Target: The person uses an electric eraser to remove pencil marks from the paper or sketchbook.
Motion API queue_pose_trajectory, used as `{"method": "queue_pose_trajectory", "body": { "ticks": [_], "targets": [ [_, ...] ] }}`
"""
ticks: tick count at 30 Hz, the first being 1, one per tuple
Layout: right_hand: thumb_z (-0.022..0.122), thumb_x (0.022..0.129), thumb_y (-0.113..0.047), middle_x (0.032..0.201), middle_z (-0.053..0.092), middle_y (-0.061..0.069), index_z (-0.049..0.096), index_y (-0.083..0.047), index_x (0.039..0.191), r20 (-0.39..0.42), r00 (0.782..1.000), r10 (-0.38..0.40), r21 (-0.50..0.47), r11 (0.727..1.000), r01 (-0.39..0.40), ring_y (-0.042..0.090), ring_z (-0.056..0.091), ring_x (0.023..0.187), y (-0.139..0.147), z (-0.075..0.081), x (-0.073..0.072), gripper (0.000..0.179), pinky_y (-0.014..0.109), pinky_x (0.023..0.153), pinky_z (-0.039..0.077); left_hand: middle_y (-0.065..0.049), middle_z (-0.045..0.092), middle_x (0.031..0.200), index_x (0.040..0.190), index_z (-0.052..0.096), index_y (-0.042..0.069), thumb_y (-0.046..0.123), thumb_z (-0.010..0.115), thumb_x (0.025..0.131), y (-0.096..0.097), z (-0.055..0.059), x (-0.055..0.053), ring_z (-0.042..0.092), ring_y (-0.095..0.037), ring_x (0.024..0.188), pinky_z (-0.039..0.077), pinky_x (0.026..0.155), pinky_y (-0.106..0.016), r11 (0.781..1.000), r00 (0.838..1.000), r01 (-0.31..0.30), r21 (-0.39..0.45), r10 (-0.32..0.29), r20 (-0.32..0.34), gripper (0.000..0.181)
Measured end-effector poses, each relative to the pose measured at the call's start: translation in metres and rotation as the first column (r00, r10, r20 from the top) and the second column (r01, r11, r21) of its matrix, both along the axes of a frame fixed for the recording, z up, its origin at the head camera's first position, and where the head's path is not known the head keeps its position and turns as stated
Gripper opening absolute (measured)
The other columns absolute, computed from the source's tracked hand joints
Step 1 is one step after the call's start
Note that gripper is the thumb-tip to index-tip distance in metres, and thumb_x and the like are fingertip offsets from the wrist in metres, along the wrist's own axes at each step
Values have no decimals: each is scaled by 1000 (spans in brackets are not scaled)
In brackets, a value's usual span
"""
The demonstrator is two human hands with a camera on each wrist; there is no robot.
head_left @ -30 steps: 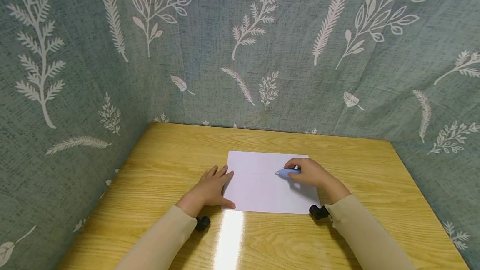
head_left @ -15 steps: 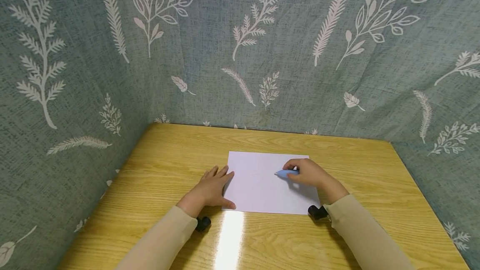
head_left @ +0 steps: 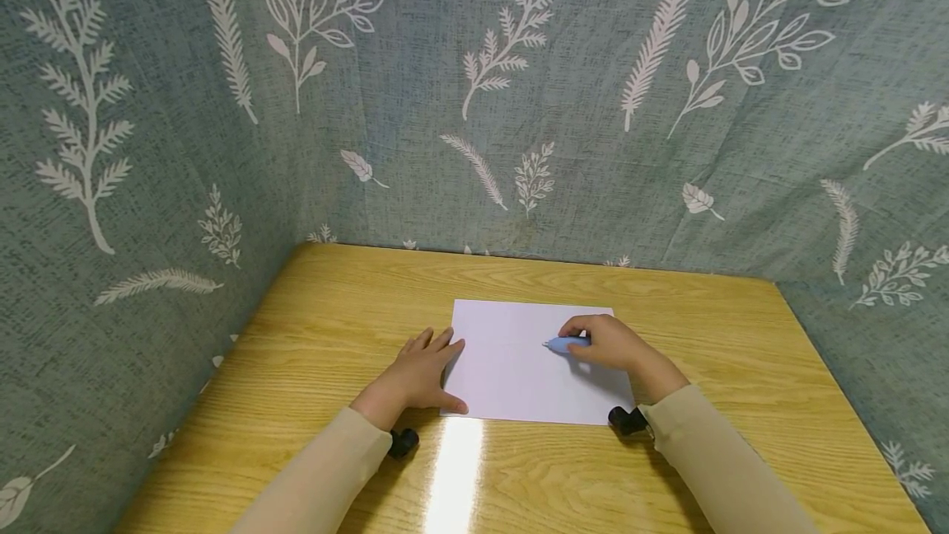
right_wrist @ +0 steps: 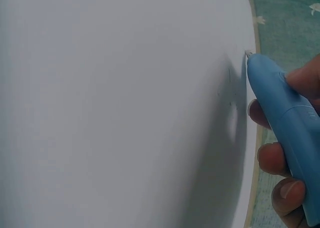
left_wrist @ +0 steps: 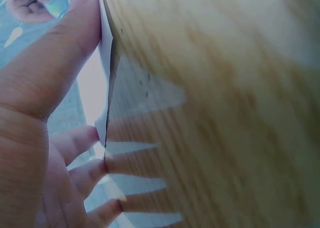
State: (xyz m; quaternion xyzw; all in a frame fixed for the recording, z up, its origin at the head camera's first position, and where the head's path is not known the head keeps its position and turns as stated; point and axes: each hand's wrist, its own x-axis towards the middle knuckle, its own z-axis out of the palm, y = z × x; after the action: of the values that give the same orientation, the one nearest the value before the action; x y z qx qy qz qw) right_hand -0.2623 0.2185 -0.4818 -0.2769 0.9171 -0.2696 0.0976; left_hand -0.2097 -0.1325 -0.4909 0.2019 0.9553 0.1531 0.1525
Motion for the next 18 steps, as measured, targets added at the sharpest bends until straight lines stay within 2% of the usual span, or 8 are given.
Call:
{"method": "queue_pose_trajectory", "body": {
  "ticks": [9,18],
  "targets": [
    [69,93,-13,100,69,-3,73,-15,111,-32,999,6,18,1000,-5,11,60,84,-1,-2,-1,18,33,73,49,-10,21,165,157,37,18,61,83,70,-1,-3,-1,12,-43,151,12,120,-60,1000,1000,-2,-6,2,-11,108],
    [69,93,-15,100,68,-4,73,-15,111,-28,1000,-3,28,1000,4,10,59,83,-3,0,-1,18,33,72,48,-10,21,165,157,36,18,62,82,70,0,-4,-1,12,-43,150,12,120,-60,1000,1000,-3,-15,2,-14,108]
  ]
}}
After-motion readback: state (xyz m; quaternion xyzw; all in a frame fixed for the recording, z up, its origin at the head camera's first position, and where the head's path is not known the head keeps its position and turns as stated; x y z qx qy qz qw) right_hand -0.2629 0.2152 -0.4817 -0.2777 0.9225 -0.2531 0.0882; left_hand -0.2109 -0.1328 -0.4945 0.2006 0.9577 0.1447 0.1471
